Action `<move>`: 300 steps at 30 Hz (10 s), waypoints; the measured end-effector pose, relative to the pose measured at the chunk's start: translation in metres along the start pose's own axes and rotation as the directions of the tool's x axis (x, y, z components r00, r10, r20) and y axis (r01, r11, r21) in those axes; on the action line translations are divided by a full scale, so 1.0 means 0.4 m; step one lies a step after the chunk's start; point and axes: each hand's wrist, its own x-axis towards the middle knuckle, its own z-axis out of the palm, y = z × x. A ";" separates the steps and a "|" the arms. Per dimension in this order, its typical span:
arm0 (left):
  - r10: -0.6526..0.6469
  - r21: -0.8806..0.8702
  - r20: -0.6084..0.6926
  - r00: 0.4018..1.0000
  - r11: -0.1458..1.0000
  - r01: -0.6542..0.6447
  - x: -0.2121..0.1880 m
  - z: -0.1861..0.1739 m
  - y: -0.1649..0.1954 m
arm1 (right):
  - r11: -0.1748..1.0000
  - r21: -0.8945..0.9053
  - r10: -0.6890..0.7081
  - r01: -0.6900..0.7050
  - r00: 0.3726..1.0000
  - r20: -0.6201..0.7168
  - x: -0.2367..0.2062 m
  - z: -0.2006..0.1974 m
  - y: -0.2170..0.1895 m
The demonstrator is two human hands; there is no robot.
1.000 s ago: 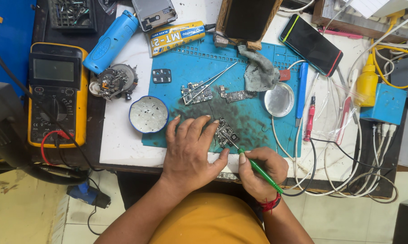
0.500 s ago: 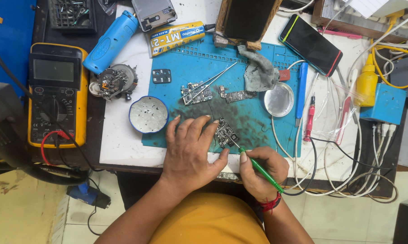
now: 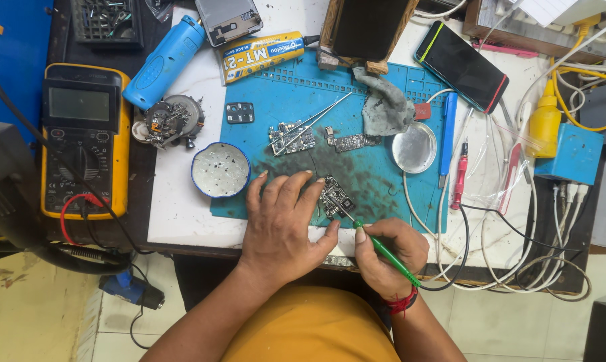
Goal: The person cleans a small circuit board with a cloth, then uses a green-handled screwdriver to adjust components. They place a small part onto the board with tweezers and solder it in place using a soldering iron. The person briefly handles a smartphone before returning to the board work.
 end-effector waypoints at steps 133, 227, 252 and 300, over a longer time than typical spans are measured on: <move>-0.005 0.041 -0.070 0.998 0.999 0.008 -0.014 0.006 0.001 | 0.996 0.022 0.087 -0.086 0.996 -0.023 -0.012 -0.005 0.017; 0.060 0.099 -0.126 0.990 0.994 -0.048 -0.020 0.003 -0.016 | 0.682 0.677 0.729 -0.277 0.334 -0.598 0.454 -0.623 0.377; -0.014 0.317 -0.054 0.998 0.948 0.031 0.138 -0.048 -0.056 | 0.874 0.400 0.336 -0.278 0.938 -0.082 0.024 -0.099 0.023; 0.112 -0.275 -0.210 0.971 0.946 -0.169 -0.104 -0.101 0.019 | 0.489 0.848 0.463 -0.203 0.885 -0.055 -0.071 -0.082 0.032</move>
